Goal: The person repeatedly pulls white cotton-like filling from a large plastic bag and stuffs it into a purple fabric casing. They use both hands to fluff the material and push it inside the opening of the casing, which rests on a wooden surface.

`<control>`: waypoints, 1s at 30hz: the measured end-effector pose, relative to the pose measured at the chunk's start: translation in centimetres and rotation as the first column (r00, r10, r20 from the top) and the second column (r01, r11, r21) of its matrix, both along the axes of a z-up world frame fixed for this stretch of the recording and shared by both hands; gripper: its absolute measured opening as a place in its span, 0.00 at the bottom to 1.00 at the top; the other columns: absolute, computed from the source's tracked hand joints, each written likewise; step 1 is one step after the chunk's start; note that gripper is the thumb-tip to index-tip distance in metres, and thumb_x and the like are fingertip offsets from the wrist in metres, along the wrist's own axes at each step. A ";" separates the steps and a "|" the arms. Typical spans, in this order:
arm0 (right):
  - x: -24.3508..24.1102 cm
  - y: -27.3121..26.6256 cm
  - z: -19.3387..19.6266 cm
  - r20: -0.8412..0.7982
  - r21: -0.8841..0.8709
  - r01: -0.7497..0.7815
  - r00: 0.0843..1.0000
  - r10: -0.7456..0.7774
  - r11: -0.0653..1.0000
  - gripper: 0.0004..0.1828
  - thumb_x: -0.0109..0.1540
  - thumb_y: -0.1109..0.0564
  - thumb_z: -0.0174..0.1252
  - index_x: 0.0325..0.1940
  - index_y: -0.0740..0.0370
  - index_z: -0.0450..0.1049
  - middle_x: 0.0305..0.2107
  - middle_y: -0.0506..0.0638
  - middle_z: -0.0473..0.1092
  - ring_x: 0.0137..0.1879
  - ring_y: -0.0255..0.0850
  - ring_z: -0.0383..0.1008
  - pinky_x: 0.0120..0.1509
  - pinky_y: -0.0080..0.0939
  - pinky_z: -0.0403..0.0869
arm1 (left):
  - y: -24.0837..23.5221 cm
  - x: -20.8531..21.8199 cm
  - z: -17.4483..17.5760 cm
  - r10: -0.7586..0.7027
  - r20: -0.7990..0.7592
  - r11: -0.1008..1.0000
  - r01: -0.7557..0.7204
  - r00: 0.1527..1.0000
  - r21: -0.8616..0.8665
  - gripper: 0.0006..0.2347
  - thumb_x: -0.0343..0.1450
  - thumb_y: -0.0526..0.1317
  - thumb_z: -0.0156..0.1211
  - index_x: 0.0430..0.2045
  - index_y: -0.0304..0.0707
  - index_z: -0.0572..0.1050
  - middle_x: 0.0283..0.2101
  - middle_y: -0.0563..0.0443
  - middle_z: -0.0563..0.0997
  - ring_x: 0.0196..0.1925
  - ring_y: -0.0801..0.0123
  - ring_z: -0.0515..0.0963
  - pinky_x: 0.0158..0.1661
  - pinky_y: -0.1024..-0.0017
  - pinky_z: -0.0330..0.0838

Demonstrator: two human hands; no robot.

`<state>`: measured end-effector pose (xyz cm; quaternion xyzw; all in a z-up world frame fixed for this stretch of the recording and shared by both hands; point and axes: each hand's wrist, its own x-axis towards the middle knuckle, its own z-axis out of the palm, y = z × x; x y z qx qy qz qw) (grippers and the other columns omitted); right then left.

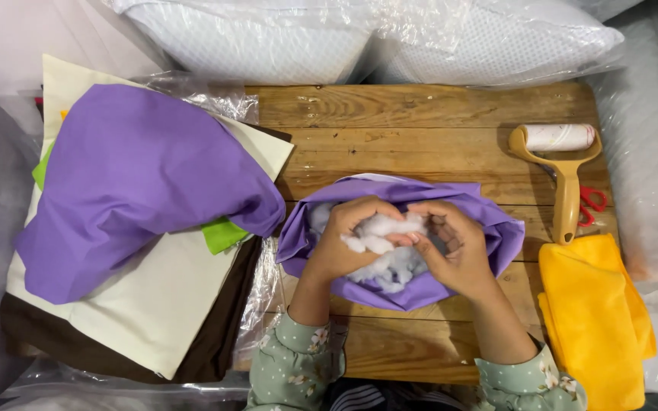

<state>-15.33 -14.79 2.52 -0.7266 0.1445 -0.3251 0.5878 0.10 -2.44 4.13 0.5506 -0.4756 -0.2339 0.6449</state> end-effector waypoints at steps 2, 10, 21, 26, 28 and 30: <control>0.3 0.0 -0.3 -0.003 -0.005 -0.013 1.000 0.013 1.000 0.18 0.60 0.70 0.63 0.55 0.69 0.78 0.37 0.56 0.75 0.44 0.37 0.75 0.52 0.47 0.79 | -0.1 0.5 -0.2 -0.022 0.002 0.999 0.022 1.000 -0.030 0.08 0.64 0.36 0.74 0.33 0.38 0.82 0.30 0.47 0.81 0.32 0.64 0.79 0.36 0.70 0.72; 0.4 -0.3 -0.2 0.034 -0.340 0.075 0.997 -0.068 0.937 0.04 0.59 0.66 0.67 0.36 0.62 0.83 0.26 0.53 0.77 0.32 0.47 0.80 0.38 0.45 0.77 | 0.0 0.7 -1.1 -0.116 -0.001 0.990 0.116 0.993 -0.084 0.03 0.67 0.37 0.70 0.26 0.39 0.81 0.30 0.48 0.80 0.32 0.63 0.79 0.35 0.68 0.72; 0.2 -0.9 1.5 0.206 -0.406 0.292 0.952 -0.224 0.866 0.05 0.65 0.67 0.64 0.35 0.68 0.81 0.24 0.58 0.74 0.28 0.52 0.75 0.37 0.49 0.74 | 1.0 1.4 -0.6 -0.127 -0.053 0.982 0.118 0.990 -0.147 0.07 0.65 0.39 0.73 0.24 0.36 0.80 0.28 0.44 0.80 0.29 0.62 0.78 0.33 0.65 0.73; -1.2 -3.4 -0.9 0.245 -0.287 0.358 0.924 -0.293 0.888 0.03 0.68 0.69 0.62 0.39 0.73 0.79 0.23 0.57 0.71 0.30 0.43 0.72 0.40 0.44 0.74 | 1.9 2.5 0.4 -0.044 -0.059 0.989 0.035 0.997 -0.143 0.07 0.65 0.36 0.74 0.22 0.36 0.79 0.26 0.46 0.79 0.27 0.67 0.75 0.31 0.69 0.70; -2.3 -5.1 -2.9 0.261 -0.228 0.395 0.905 -0.335 0.890 0.03 0.70 0.70 0.60 0.42 0.76 0.77 0.25 0.59 0.71 0.31 0.43 0.72 0.42 0.42 0.74 | 2.4 3.4 -0.1 -0.005 -0.072 0.989 -0.006 0.997 -0.149 0.08 0.64 0.37 0.75 0.20 0.35 0.79 0.24 0.47 0.78 0.26 0.69 0.73 0.30 0.70 0.68; -3.7 -6.8 -4.5 0.224 -0.098 0.465 0.872 -0.435 0.880 0.05 0.74 0.66 0.56 0.49 0.74 0.74 0.33 0.55 0.72 0.40 0.35 0.70 0.47 0.37 0.73 | 3.0 4.5 -1.4 0.040 -0.120 0.981 -0.062 0.992 -0.186 0.09 0.63 0.38 0.77 0.21 0.35 0.78 0.24 0.47 0.77 0.26 0.69 0.72 0.29 0.72 0.65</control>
